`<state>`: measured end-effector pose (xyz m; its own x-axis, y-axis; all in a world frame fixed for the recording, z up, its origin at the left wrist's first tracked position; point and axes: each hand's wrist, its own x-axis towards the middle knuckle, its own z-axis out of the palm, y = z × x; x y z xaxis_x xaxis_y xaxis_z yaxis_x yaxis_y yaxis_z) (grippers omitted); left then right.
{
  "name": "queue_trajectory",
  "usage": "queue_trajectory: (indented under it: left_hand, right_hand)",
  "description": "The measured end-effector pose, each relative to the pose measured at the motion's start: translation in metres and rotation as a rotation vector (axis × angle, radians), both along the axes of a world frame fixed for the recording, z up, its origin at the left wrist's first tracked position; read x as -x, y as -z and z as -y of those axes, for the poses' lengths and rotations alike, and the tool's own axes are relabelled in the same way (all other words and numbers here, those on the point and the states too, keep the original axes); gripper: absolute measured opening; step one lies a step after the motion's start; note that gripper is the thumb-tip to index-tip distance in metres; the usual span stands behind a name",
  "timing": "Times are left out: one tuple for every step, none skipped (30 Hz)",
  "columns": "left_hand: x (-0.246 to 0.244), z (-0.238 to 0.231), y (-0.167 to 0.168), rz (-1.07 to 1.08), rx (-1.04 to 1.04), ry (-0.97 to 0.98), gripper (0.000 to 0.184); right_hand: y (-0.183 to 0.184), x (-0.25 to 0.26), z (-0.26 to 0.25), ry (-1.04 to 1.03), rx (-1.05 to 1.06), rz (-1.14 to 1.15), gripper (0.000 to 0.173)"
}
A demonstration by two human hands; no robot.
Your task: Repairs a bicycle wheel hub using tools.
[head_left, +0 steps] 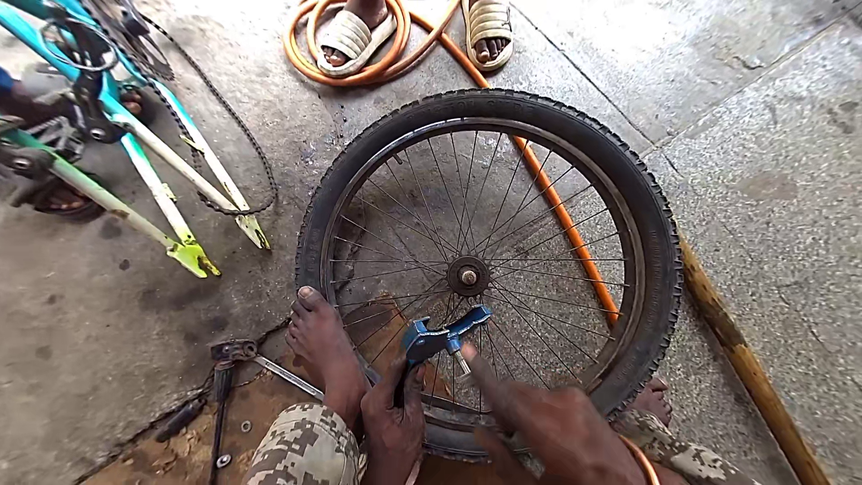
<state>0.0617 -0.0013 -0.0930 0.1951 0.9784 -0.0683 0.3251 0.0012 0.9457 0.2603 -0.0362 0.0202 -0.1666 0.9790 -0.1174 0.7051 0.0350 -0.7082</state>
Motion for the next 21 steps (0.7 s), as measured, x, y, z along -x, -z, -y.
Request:
queue_trajectory:
  left_hand:
    - [-0.001,0.0,-0.001,-0.002,-0.002,-0.003,0.028]
    - [-0.003,-0.001,-0.002,-0.001,-0.003,-0.005,0.027]
    - [-0.003,0.0,-0.002,0.002,-0.001,-0.003,0.026]
    - [-0.002,0.0,-0.002,0.011,0.004,0.003,0.025]
    - [-0.001,-0.001,-0.001,0.019,0.005,0.007,0.025]
    - [0.0,-0.001,0.0,0.021,0.004,0.009,0.026]
    - [0.0,-0.001,0.001,0.02,0.002,0.007,0.026]
    - [0.0,0.001,0.0,0.018,0.002,0.004,0.026]
    - [0.0,0.003,-0.001,0.015,0.006,0.0,0.026]
    - [-0.001,0.003,-0.002,0.013,0.009,-0.001,0.026]
    - [-0.002,0.002,-0.003,0.015,0.009,-0.002,0.026]
    - [-0.002,0.002,-0.002,0.02,0.004,-0.001,0.025]
    - [-0.001,0.002,-0.001,0.025,0.0,0.003,0.025]
    - [0.001,0.001,0.001,0.027,-0.005,0.007,0.025]
    - [0.002,0.001,0.002,0.027,-0.006,0.011,0.025]
    - [0.004,0.001,0.003,0.026,-0.006,0.014,0.026]
    - [0.005,0.002,0.003,0.027,-0.005,0.015,0.026]
    - [0.004,0.002,0.003,0.025,-0.006,0.013,0.027]
    - [0.004,0.002,0.002,0.023,-0.007,0.006,0.027]
    - [0.004,0.003,0.002,0.025,-0.007,-0.004,0.028]
    - [0.003,0.003,0.002,0.037,-0.009,-0.015,0.027]
  right_hand:
    - [-0.004,0.003,0.0,-0.059,0.02,0.006,0.053]
    - [-0.003,0.004,0.002,-0.099,0.062,0.035,0.051]
    - [0.002,0.002,0.005,-0.09,0.097,0.071,0.049]
    - [0.01,-0.002,0.008,-0.034,0.092,0.113,0.049]
    - [0.016,-0.006,0.009,0.037,0.059,0.142,0.051]
    - [0.016,-0.01,0.008,0.091,0.036,0.121,0.06]
    - [0.011,-0.011,0.005,0.111,0.016,0.069,0.065]
    - [0.001,-0.008,0.002,0.086,0.006,0.007,0.062]
    - [-0.007,-0.005,0.0,0.024,0.002,-0.021,0.058]
    - [-0.011,-0.002,0.0,-0.043,0.025,-0.019,0.055]
    - [-0.007,-0.002,0.001,-0.094,0.061,0.014,0.052]
    - [0.002,-0.003,0.005,-0.1,0.081,0.06,0.048]
    - [0.013,-0.006,0.01,-0.071,0.072,0.12,0.044]
    - [0.022,-0.01,0.012,-0.027,0.057,0.176,0.042]
    - [0.026,-0.014,0.013,0.021,0.056,0.187,0.052]
    - [0.025,-0.016,0.013,0.06,0.05,0.159,0.059]
    - [0.02,-0.016,0.011,0.075,0.03,0.102,0.062]
    - [0.01,-0.015,0.007,0.054,0.011,0.032,0.06]
    - [-0.001,-0.013,0.002,0.002,-0.003,-0.014,0.055]
    - [-0.009,-0.009,0.0,-0.064,0.006,-0.031,0.05]
    - [-0.014,-0.006,-0.001,-0.134,0.047,-0.02,0.048]
